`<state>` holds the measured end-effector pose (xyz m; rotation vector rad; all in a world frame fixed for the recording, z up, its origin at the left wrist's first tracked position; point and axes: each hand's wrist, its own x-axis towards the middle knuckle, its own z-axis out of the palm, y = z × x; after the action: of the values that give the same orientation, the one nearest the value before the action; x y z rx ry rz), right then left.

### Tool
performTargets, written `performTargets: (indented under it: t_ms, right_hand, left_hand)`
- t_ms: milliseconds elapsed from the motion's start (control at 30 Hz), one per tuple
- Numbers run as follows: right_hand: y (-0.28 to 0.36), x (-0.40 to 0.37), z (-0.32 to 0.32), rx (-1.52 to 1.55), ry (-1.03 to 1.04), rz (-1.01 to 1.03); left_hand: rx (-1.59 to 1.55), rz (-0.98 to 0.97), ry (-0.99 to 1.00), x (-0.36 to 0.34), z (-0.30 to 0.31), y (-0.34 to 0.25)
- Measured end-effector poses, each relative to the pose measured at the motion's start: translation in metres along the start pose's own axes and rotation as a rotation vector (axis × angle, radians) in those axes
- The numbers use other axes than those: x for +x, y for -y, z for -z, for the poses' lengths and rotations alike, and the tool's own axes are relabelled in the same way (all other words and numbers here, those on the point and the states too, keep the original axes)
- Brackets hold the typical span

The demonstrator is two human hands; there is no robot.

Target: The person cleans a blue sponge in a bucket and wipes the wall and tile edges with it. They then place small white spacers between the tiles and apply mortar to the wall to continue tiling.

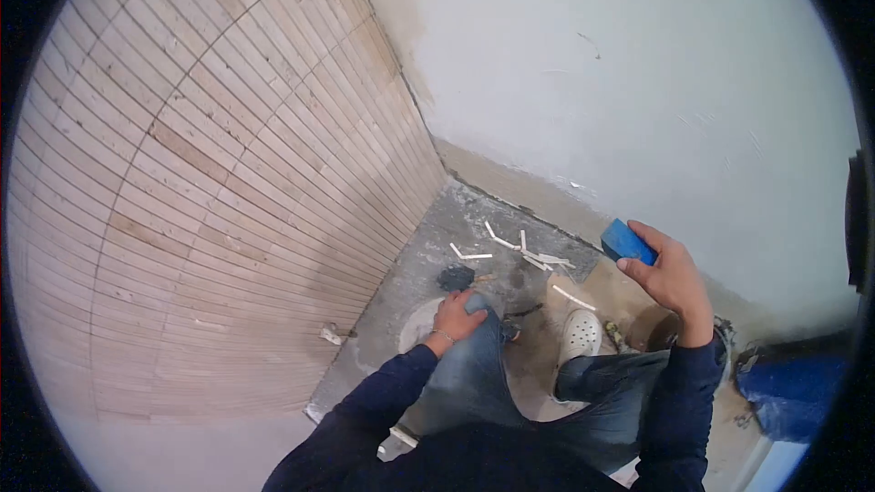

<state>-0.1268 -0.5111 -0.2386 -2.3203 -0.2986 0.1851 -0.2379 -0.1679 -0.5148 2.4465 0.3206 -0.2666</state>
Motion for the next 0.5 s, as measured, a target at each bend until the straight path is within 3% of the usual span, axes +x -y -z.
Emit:
performTargets:
  t_ms: [233,333,500]
  right_hand:
    - [0.044,-0.014,-0.012,0.03,0.103,0.35]
    - [0.058,-0.018,-0.01,-0.002,0.203,0.321]
    - [0.055,-0.012,-0.005,0.03,0.186,0.361]
  left_hand:
    - [-0.016,0.016,0.011,0.015,0.002,0.027]
    - [-0.072,0.053,0.035,0.018,0.004,0.029]
    - [-0.022,0.123,0.102,0.023,0.008,0.023]
